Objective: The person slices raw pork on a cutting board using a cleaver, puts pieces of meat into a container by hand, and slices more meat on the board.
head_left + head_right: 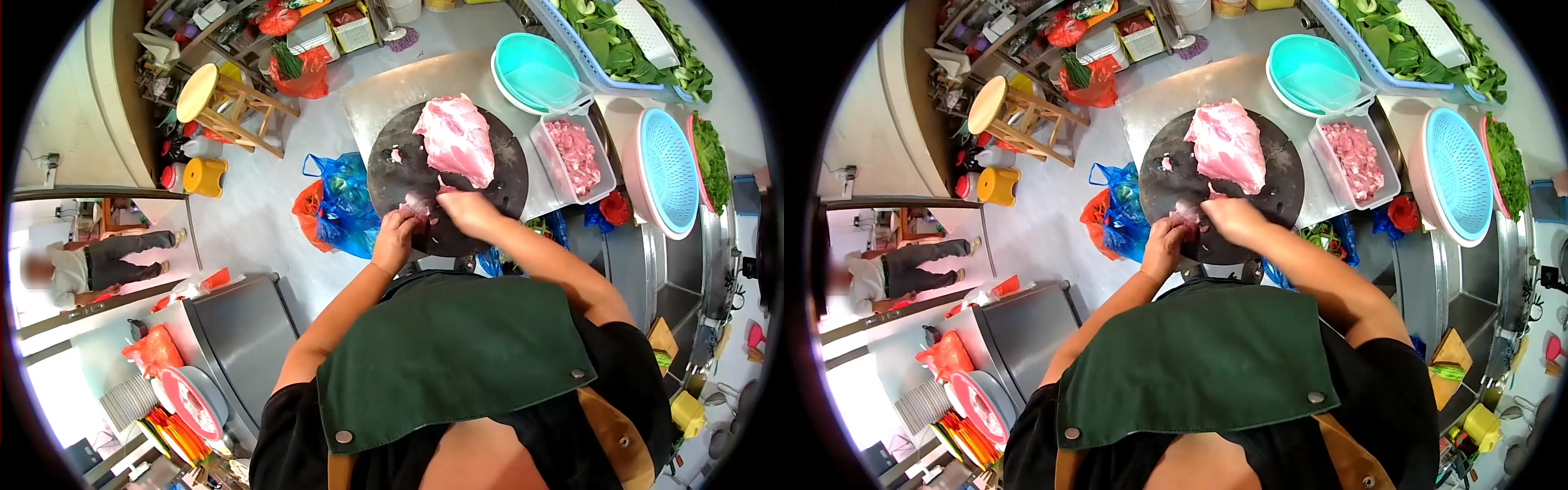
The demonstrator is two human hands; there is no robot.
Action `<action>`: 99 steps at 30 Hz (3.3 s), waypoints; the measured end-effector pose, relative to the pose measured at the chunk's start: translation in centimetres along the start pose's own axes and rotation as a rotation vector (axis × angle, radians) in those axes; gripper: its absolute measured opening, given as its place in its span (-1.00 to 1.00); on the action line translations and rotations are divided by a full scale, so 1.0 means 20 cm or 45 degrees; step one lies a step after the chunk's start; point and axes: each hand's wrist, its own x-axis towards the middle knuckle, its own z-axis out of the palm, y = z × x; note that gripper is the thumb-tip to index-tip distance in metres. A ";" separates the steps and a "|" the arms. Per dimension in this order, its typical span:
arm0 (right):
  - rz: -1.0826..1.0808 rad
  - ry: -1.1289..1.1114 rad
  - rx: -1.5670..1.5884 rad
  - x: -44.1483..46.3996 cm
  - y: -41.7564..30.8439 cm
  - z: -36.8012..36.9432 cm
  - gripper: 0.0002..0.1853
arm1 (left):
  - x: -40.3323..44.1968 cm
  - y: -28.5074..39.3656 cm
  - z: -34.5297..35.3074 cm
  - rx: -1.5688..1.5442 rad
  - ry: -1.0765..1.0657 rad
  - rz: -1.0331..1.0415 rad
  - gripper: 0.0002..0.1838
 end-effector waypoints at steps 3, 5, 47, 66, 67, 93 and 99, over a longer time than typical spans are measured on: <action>0.392 0.064 0.289 -0.15 0.01 -0.21 -0.65 | -0.02 0.02 -0.03 0.008 -0.020 0.009 -0.75; 0.210 0.055 0.043 -0.24 -0.07 -0.22 -0.62 | -0.01 0.05 -0.06 0.077 0.032 0.000 -0.72; 0.116 0.029 -0.036 0.01 -0.25 0.12 -0.61 | -0.02 0.02 -0.01 0.103 -0.050 -0.027 -0.78; 0.151 -0.039 -0.046 0.06 -0.28 0.15 -0.62 | -0.07 -0.01 0.01 -0.003 -0.046 -0.023 -0.78; 0.066 -0.102 -0.078 0.00 -0.22 0.12 -0.63 | -0.06 0.01 -0.01 0.055 -0.073 -0.046 -0.78; 0.160 -0.134 0.115 -0.39 -0.09 -0.14 -0.63 | -0.03 0.02 -0.06 0.044 -0.059 0.011 -0.74; 0.053 -0.007 0.043 0.00 -0.21 0.12 -0.61 | -0.05 -0.01 -0.04 0.038 -0.009 -0.028 -0.78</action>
